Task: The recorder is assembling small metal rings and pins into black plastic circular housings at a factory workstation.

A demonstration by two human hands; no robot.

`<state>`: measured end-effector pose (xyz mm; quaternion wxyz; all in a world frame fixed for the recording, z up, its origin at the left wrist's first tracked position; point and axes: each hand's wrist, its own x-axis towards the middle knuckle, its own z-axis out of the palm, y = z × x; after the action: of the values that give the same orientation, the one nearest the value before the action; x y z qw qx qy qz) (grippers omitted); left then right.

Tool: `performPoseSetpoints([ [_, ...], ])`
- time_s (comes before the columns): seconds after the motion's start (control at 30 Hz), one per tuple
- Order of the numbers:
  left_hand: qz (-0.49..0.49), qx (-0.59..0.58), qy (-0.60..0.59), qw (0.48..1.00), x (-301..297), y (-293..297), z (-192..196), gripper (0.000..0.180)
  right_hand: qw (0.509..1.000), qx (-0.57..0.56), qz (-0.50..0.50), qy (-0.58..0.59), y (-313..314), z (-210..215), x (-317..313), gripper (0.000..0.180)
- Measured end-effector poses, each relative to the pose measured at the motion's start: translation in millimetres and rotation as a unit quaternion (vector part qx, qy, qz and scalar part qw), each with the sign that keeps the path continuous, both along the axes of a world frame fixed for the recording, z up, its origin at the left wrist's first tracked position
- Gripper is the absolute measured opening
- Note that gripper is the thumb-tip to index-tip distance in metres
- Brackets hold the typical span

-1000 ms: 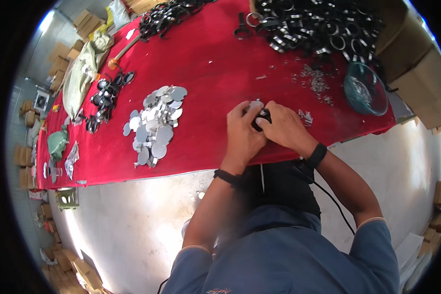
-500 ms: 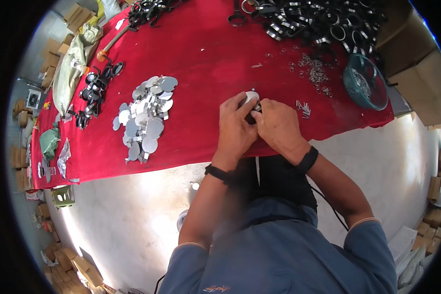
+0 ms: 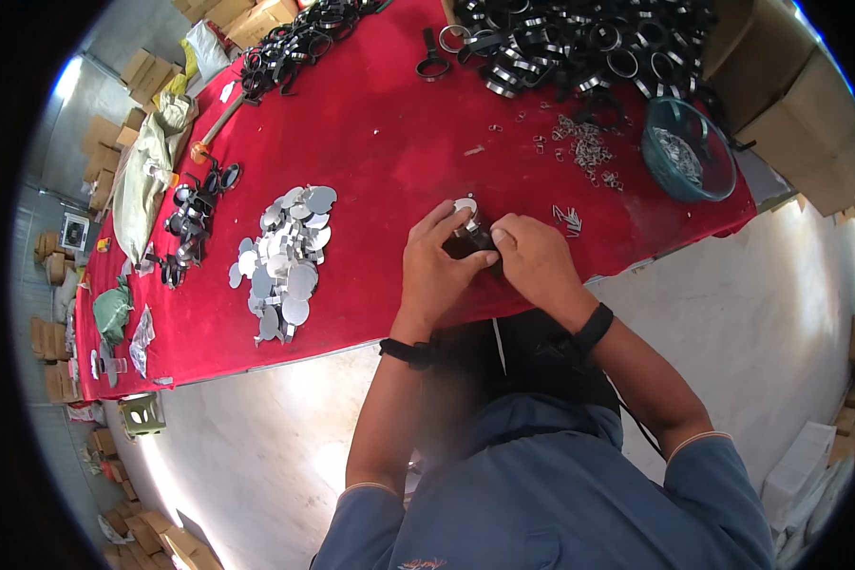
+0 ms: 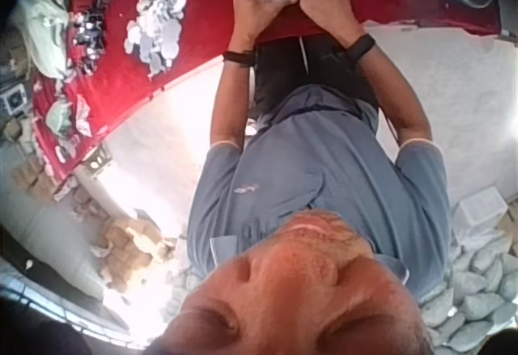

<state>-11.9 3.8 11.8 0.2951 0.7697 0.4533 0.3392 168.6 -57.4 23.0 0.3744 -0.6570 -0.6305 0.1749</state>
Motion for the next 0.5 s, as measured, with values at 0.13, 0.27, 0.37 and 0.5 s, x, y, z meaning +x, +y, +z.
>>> performPoseSetpoints([
  [0.13, -0.027, -0.032, -0.035, 0.999, -5.3, 4.5, -1.2, 0.076, 0.974, -0.117, 0.012, 0.194, 13.6, -11.1, 27.3, 0.029],
  [0.27, -0.015, -0.034, -0.020, 0.999, -2.1, 2.1, 0.1, 0.075, 0.972, -0.065, 0.017, 0.225, 22.9, -17.5, 26.1, 0.029],
  [0.37, -0.003, -0.030, -0.019, 0.999, -0.4, -1.5, -4.3, 0.075, 0.978, -0.099, 0.019, 0.182, 29.2, -12.2, 28.0, 0.026],
  [0.5, 0.004, -0.006, -0.022, 1.000, 1.5, -4.9, -4.9, 0.071, 0.990, -0.102, 0.056, 0.082, 35.8, -7.5, 26.9, 0.029],
])
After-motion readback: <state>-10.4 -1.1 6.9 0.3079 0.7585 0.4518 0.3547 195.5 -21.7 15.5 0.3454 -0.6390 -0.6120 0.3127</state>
